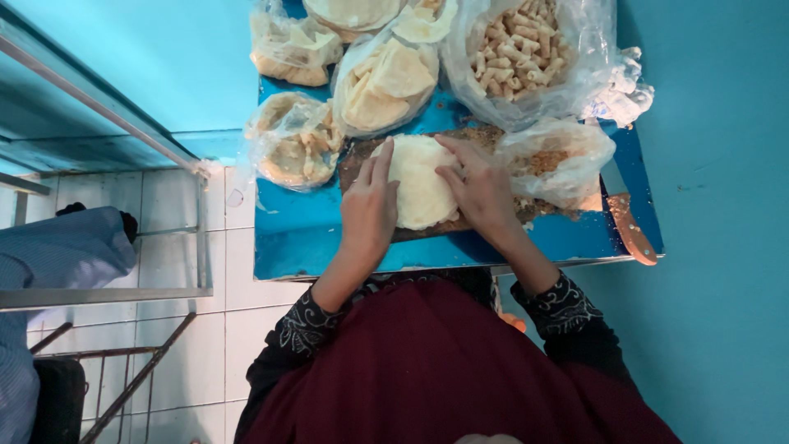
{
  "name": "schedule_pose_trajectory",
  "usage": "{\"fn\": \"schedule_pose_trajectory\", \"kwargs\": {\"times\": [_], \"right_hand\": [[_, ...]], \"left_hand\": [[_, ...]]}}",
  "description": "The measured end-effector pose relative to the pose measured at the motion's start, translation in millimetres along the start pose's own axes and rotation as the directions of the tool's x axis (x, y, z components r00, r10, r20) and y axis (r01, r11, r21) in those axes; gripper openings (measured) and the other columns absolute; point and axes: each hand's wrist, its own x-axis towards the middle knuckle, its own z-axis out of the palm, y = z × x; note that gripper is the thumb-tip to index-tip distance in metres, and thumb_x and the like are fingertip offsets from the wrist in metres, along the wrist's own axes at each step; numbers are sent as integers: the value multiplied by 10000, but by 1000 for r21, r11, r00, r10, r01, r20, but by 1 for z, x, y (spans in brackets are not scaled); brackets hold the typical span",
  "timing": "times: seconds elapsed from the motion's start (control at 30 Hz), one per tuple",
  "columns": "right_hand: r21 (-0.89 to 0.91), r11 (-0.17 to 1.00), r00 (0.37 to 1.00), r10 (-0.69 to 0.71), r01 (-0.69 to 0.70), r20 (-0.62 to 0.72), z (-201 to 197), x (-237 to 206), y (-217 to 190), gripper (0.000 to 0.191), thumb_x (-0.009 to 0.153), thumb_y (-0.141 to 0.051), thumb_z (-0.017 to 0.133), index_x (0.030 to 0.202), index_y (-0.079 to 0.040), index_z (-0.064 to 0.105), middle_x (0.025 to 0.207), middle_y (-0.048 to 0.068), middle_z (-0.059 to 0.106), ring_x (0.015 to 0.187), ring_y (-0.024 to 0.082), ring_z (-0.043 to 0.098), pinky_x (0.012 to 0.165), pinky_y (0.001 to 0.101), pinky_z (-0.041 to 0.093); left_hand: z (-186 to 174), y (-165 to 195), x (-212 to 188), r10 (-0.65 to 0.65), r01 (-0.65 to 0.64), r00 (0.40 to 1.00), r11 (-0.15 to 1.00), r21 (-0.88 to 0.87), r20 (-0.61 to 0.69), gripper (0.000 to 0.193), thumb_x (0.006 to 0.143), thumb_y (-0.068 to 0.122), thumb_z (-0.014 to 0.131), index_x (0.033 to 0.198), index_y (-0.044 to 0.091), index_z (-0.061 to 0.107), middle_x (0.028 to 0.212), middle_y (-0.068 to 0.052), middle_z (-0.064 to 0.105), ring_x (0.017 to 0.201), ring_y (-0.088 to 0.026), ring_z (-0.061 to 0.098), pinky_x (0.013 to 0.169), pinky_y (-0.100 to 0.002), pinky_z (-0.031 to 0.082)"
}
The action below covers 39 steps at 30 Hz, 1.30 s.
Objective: The person sits at a low table and cuts round white cracker sheets in half with a knife on a small wooden board. They then tear the cut pieces apart by hand, stack the finished pieces with a pile of similar crackers, and begin cutting the next cracker.
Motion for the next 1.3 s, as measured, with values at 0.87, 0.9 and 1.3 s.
{"fn": "schedule_pose_trajectory", "kwargs": {"times": [0.87, 0.9, 1.3], "right_hand": [[-530, 713, 880, 290, -460, -376, -154, -138, 70, 509, 881, -115, 781, 1375, -85, 664, 1260, 140, 682, 1152, 347, 630, 929, 450, 543], [-559, 680, 877, 304, -474, -372, -155, -137, 73, 509, 893, -103, 765, 1391, -85, 659, 1215, 143, 689, 1122, 352, 640, 906, 450, 547], [267, 798, 547, 574, -540, -609, -145, -168, 85, 334, 1099, -188, 658, 1344, 34, 708, 913, 39, 669, 742, 98, 549, 607, 257, 487]], "left_hand": [[9, 17, -20, 267, -332, 943, 817, 472, 200, 575, 965, 428, 653, 1423, 85, 602, 1508, -124, 556, 1420, -275, 477, 1096, -547, 388], [9, 18, -19, 264, -334, 941, 821, 463, 212, 568, 967, 426, 651, 1416, 81, 606, 1498, -126, 561, 1415, -275, 480, 1099, -548, 386], [4, 9, -18, 246, -274, 956, 943, 188, 163, 396, 972, 265, 693, 1273, 11, 653, 1455, -180, 575, 1417, -340, 491, 1134, -534, 348]]}}
